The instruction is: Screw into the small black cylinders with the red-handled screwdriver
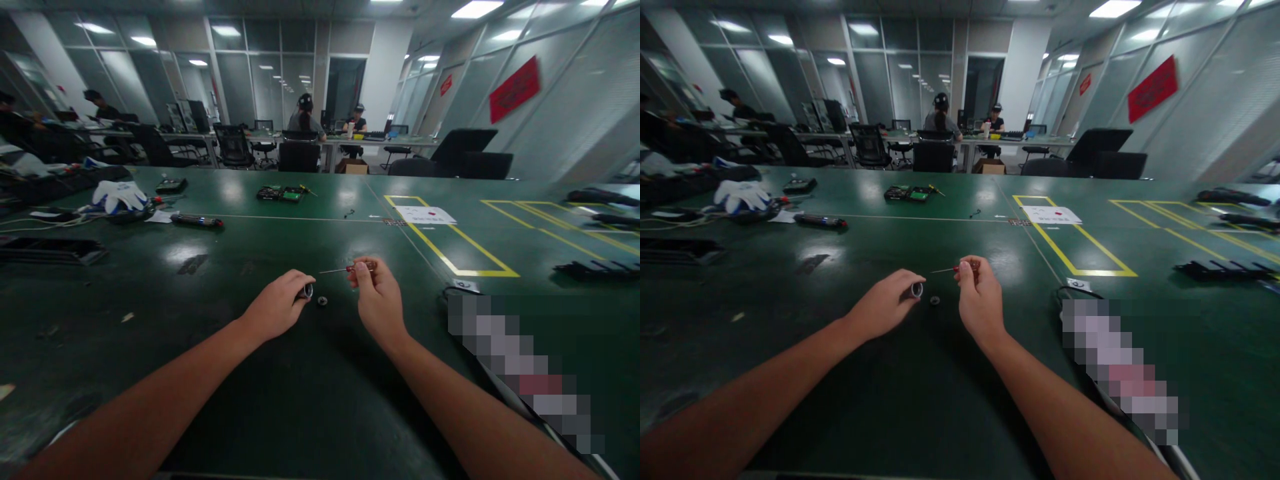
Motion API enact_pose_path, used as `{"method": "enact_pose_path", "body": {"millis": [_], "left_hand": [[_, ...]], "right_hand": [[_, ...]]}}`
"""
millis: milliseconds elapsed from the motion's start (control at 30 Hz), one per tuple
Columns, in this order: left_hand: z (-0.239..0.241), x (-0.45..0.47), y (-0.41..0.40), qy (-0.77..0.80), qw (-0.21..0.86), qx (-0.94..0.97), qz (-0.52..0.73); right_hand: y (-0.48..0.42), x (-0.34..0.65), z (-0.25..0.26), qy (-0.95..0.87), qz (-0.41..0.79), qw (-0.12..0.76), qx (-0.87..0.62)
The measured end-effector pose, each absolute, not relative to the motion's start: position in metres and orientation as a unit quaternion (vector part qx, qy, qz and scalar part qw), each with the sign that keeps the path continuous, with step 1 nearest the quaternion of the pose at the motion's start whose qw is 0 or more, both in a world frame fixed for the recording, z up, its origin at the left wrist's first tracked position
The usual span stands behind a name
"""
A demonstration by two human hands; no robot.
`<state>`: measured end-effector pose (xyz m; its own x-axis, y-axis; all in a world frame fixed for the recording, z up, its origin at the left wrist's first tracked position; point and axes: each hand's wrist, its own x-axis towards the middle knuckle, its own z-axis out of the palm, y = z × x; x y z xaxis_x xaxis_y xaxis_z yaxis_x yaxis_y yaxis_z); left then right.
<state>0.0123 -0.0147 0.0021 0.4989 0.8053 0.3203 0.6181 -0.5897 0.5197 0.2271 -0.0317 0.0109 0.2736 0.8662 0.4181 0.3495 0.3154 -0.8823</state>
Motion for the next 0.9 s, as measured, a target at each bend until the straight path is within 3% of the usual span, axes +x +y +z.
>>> {"method": "enact_pose_path", "body": {"millis": [167,533,900], "left_hand": [[-0.008,0.026,-0.019,0.375,0.134,0.894,0.206],[-0.003,0.044,-0.025,0.456,0.043,0.878,0.138],[-0.009,0.039,-0.013,0.434,0.061,0.89,0.124]], "right_hand": [[-0.03,0.228,0.01,-0.56,0.225,0.587,-0.539],[-0.03,0.224,0.007,-0.574,0.218,0.572,-0.544],[-0.029,0.226,0.005,-0.574,0.229,0.571,-0.54]]}}
